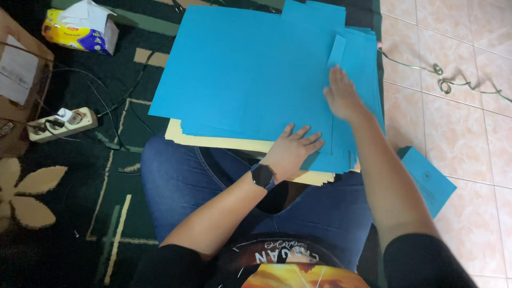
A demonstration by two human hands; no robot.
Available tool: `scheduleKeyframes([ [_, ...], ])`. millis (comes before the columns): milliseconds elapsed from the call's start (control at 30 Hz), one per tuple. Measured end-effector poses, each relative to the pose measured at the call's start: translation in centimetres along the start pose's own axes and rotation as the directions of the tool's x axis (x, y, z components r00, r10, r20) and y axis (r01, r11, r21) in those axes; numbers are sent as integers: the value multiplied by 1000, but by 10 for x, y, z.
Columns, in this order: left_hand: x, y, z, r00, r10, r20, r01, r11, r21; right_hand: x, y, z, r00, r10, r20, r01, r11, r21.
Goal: A person sits on the floor and sorts through a large stack of blue folders, smoothing each one and placing it into a new stack.
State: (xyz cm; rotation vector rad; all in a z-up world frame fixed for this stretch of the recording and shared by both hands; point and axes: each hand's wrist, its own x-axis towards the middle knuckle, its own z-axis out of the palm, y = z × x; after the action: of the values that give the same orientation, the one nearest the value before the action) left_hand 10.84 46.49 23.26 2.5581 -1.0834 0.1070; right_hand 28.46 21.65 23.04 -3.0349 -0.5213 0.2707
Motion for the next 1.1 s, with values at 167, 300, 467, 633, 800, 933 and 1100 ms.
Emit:
scheduleKeyframes([
  [167, -5, 2, 1, 991, 0, -133, -6, 999, -47, 72, 29, -9, 991, 96, -93, -100, 994, -43],
  [300, -6, 3, 3, 981, -9, -195, -11, 995, -99, 71, 15, -22, 985, 150, -90, -154, 987, -43],
  [467, 0, 9, -2, 995, -57, -77, 49, 993, -108, 8, 11, 7, 994, 26, -104, -29, 999, -20],
  [633, 7, 18, -2, 991, -123, 59, 127, 989, -70, -117, -44, -12, 995, 89, 38, -96, 948, 304],
  [800, -2, 2, 1, 949, -92, -300, -26, 931, -365, -197, -119, -85, 851, 524, 27, -357, 540, 763],
  [933, -26, 15, -65, 907, -57, -418, -276, 670, -689, -209, -18, 1, 649, 637, -415, 337, 248, 908],
  [1100, -51, 10, -102, 937, -187, -295, -243, 259, -935, -200, -5, -2, 671, 511, -537, 415, 342, 843],
])
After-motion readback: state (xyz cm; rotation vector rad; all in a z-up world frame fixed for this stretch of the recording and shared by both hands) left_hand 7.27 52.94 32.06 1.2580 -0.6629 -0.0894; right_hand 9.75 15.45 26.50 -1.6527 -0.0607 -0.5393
